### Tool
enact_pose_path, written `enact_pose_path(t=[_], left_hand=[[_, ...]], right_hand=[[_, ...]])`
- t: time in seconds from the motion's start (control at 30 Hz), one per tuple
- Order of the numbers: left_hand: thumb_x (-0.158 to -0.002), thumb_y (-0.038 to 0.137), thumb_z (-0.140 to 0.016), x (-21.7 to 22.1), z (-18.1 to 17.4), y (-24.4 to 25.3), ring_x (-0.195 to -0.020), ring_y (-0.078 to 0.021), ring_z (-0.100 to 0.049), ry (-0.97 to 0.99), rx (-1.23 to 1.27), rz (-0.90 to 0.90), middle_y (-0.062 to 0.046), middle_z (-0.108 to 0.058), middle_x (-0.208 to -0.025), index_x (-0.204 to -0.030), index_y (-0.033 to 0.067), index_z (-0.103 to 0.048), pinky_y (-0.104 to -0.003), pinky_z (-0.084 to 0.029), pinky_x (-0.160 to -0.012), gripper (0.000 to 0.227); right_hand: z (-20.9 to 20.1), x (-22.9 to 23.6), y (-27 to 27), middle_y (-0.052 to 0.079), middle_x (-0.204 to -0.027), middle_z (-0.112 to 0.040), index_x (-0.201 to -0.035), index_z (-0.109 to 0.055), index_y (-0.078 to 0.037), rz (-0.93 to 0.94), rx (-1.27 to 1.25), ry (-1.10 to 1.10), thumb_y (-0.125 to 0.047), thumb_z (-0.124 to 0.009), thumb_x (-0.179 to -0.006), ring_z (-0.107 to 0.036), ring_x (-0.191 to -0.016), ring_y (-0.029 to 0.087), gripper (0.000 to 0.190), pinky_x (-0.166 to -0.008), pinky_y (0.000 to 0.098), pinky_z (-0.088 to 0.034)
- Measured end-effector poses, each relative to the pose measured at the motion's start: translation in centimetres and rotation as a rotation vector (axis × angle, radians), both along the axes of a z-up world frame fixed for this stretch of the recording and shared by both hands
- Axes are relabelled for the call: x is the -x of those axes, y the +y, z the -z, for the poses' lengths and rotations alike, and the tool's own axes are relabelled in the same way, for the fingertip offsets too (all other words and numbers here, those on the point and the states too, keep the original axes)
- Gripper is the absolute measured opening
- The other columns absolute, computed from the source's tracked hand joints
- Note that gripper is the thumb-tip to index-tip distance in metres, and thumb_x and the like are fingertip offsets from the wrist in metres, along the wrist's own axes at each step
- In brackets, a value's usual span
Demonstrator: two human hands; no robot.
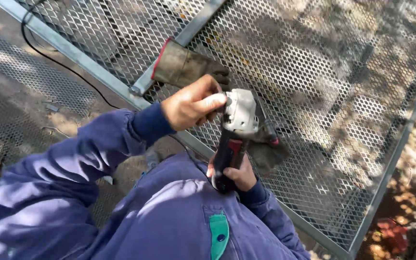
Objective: Repairing an angle grinder by using a screwdriver to adjust the head assembly
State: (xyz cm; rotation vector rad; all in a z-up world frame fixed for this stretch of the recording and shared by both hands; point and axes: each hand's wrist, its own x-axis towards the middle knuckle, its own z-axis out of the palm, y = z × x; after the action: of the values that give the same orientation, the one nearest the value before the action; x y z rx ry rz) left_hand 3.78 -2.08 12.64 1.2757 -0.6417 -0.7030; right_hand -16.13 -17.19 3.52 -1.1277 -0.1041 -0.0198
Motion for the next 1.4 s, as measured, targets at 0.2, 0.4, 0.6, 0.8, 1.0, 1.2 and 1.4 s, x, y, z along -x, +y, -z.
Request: enact_pose_path(t=[0.2,0.4,0.6,0.8,1.0,1.2,1.4], left_hand=[[-0.111,0.032,-0.043,-3.0,-3.0,-0.5,-0.085,-0.0278,-0.064,-1.789,0.320,-0.335,-0.013,-0.063,-0.111,-0.107,0.0199,-0.062,-0.034,-0.051,-0.065,0.023],[-0.094,0.062,-0.061,-0.6,-2.7,0.3,-0.084,-0.0432,-0.070,-0.645,-0.300,0.025,-0.008,-0.075,-0.089,-0.120,0.0174,-0.057,-0.059,-0.054,-0.075,0.052],[-0.101,0.047,-0.064,-0.9,-1.9,-1.3,-0.073,-0.0364,-0.066,-1.259,-0.193,-0.220,-0.013,-0.062,-0.084,-0.120,0.0087,-0.057,-0.049,-0.055,-0.058,0.044],[-0.090,0.063,-0.069,-1.5,-3.0,-0.4,-0.082,-0.0492,-0.069,-0.732,-0.275,0.033,-0.016,-0.071,-0.096,-0.130,0.0130,-0.046,-0.066,-0.053,-0.070,0.069],[-0.106,0.038,-0.058,-2.0,-3.0,-0.9,-0.086,-0.0284,-0.068,-1.532,0.094,-0.318,-0.008,-0.067,-0.103,-0.107,0.0115,-0.062,-0.037,-0.058,-0.070,0.026],[-0.107,0.034,-0.054,-2.2,-0.7,-0.4,-0.086,-0.0261,-0.067,-1.676,0.180,-0.329,-0.010,-0.065,-0.107,-0.114,0.0064,-0.067,-0.036,-0.056,-0.070,0.031],[-0.100,0.062,-0.048,-1.1,3.2,-1.1,-0.053,-0.0286,-0.072,0.459,-0.303,0.009,-0.021,-0.073,-0.075,-0.101,0.0072,-0.056,-0.033,-0.051,-0.033,0.055]], right_hand=[[-0.5,0.3,-0.9,0.037,-0.079,-0.066,-0.131,-0.046,0.012,-0.135,-0.207,0.007,-0.035,-0.083,-0.078,-0.074,-0.061,0.041,0.080,-0.051,0.0458,-0.061],[3.5,1.5,-2.7,0.035,-0.075,-0.067,-0.128,-0.049,0.013,-0.084,-0.184,-0.054,-0.032,-0.084,-0.078,-0.074,-0.061,0.039,0.076,-0.050,0.0457,-0.061],[1.0,1.2,-2.4,0.032,-0.084,-0.070,-0.131,-0.051,0.013,-0.046,-0.065,-0.011,-0.035,-0.085,-0.077,-0.075,-0.067,0.033,0.080,-0.052,0.0444,-0.062],[4.5,1.6,-2.6,0.035,-0.083,-0.069,-0.131,-0.050,0.013,-0.029,-0.140,-0.001,-0.029,-0.085,-0.075,-0.075,-0.065,0.036,0.079,-0.053,0.0445,-0.062],[4.2,0.9,-2.1,0.035,-0.075,-0.067,-0.133,-0.046,0.012,-0.074,-0.158,-0.014,-0.029,-0.079,-0.081,-0.073,-0.057,0.036,0.074,-0.047,0.0406,-0.060],[3.7,0.5,-1.8,0.032,-0.074,-0.068,-0.134,-0.046,0.009,-0.100,-0.144,-0.039,-0.034,-0.077,-0.082,-0.074,-0.058,0.032,0.074,-0.047,0.0374,-0.060],[3.6,1.4,-1.1,0.033,-0.071,-0.068,-0.130,-0.049,0.013,-0.070,-0.149,-0.005,-0.030,-0.078,-0.080,-0.073,-0.057,0.033,0.072,-0.048,0.0388,-0.058]])
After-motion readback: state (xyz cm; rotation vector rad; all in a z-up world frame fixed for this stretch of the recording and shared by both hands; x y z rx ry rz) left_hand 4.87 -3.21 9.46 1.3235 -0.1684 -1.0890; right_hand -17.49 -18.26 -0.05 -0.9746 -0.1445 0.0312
